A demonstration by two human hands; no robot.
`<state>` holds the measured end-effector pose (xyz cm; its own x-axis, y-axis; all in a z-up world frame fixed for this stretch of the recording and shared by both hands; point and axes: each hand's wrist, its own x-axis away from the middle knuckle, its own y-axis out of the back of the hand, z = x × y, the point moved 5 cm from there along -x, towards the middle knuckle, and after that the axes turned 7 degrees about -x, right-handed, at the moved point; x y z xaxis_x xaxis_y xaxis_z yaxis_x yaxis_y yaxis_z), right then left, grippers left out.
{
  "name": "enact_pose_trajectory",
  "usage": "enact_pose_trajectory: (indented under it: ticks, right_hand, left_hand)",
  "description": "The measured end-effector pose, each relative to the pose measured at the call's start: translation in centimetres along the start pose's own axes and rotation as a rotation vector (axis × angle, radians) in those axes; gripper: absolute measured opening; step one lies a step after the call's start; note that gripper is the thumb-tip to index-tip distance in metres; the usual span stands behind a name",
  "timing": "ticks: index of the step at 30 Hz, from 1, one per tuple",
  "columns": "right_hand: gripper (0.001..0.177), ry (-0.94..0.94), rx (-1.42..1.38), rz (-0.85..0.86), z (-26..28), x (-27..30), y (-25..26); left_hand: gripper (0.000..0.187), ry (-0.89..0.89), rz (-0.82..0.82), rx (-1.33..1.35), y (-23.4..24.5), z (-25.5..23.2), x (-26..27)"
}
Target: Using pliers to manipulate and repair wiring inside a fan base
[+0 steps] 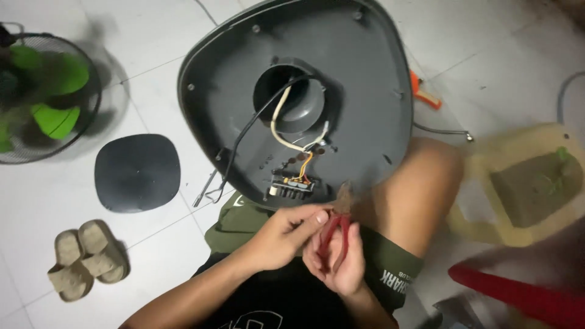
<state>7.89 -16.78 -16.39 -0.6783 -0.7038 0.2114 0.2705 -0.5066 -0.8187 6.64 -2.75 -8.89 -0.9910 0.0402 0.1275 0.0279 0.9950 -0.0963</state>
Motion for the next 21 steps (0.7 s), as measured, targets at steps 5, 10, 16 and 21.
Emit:
enact_pose_trajectory:
  ticks: [5, 10, 16, 21]
  right_hand:
    - [0.075, -0.178, -0.065, 0.121, -1.2, 1.8, -0.5]
    - [0.049, -0.077, -0.282, 0.233, 0.4, 3.4, -2.5]
    - [0.069, -0.103, -0.209, 0.343, 0.7, 4.8, -4.6]
    - [0.059, -0.119, -0.182, 0.271, 0.3, 5.2, -4.1]
  left_hand:
    - [0.034, 0.091, -0.067, -0.055, -0.1, 1.2, 0.8]
    - [0.028, -0.298, 0.012, -0.607, -0.5, -3.2, 1.2]
    - [0.025, -0.74, -0.05, -1.027, -5.7, 1.0, -2.4]
    - [0.031, -0.928, -0.221, -1.131, -10.1, 5.6, -4.8]
